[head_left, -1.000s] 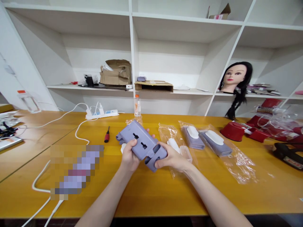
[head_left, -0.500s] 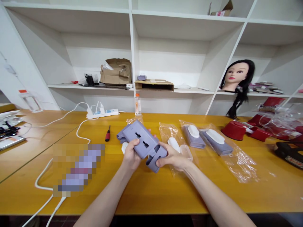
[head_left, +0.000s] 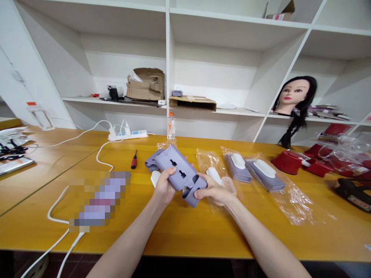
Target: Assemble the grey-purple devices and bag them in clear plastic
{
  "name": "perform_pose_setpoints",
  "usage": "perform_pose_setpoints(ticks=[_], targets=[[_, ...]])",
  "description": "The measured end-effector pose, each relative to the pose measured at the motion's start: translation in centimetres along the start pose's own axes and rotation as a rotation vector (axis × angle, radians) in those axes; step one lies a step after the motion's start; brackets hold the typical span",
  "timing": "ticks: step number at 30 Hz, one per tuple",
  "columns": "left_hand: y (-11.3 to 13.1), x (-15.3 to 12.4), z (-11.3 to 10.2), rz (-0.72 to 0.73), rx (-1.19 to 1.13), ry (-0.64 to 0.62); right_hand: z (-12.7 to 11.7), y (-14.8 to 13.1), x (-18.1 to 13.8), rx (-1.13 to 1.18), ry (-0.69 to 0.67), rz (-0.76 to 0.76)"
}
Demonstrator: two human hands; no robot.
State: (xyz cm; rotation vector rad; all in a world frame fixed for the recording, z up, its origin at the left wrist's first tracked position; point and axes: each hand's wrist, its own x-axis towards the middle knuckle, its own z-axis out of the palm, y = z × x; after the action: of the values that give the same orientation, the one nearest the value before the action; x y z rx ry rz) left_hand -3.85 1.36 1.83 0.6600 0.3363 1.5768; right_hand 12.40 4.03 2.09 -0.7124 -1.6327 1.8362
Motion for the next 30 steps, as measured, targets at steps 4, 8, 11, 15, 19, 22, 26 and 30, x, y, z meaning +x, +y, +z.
perform_pose_setpoints(ticks=[4, 8, 11, 15, 19, 22, 26, 30], targets=[[-0.2, 0.0, 0.0, 0.032, 0.005, 0.0, -0.3, 0.0, 0.0, 0.018, -0.029, 0.012], [-0.5, 0.0, -0.1, 0.031, -0.002, 0.032, -0.2, -0.5, -0.1, 0.02, -0.046, 0.018], [-0.4, 0.1, 0.0, 0.022, -0.06, 0.045, -0.1, -1.2, -0.3, -0.095, -0.018, -0.025], [0.1, 0.0, 0.3, 0.063, -0.112, 0.086, -0.1, -1.7, -0.6, -0.265, 0.004, -0.049], [0.2, -0.1, 0.5, 0.051, -0.11, 0.098, -0.1, -1.5, -0.5, -0.342, 0.013, -0.042], [0.0, -0.2, 0.5, 0.05, -0.108, 0.086, 0.0, -1.3, -0.3, -0.338, 0.015, -0.054], [-0.2, -0.2, 0.4, 0.039, -0.118, 0.077, 0.2, -1.3, -0.3, -0.336, 0.019, -0.072], [-0.1, -0.2, 0.4, 0.066, -0.131, 0.1, 0.3, -1.4, -0.4, -0.316, 0.012, -0.074]])
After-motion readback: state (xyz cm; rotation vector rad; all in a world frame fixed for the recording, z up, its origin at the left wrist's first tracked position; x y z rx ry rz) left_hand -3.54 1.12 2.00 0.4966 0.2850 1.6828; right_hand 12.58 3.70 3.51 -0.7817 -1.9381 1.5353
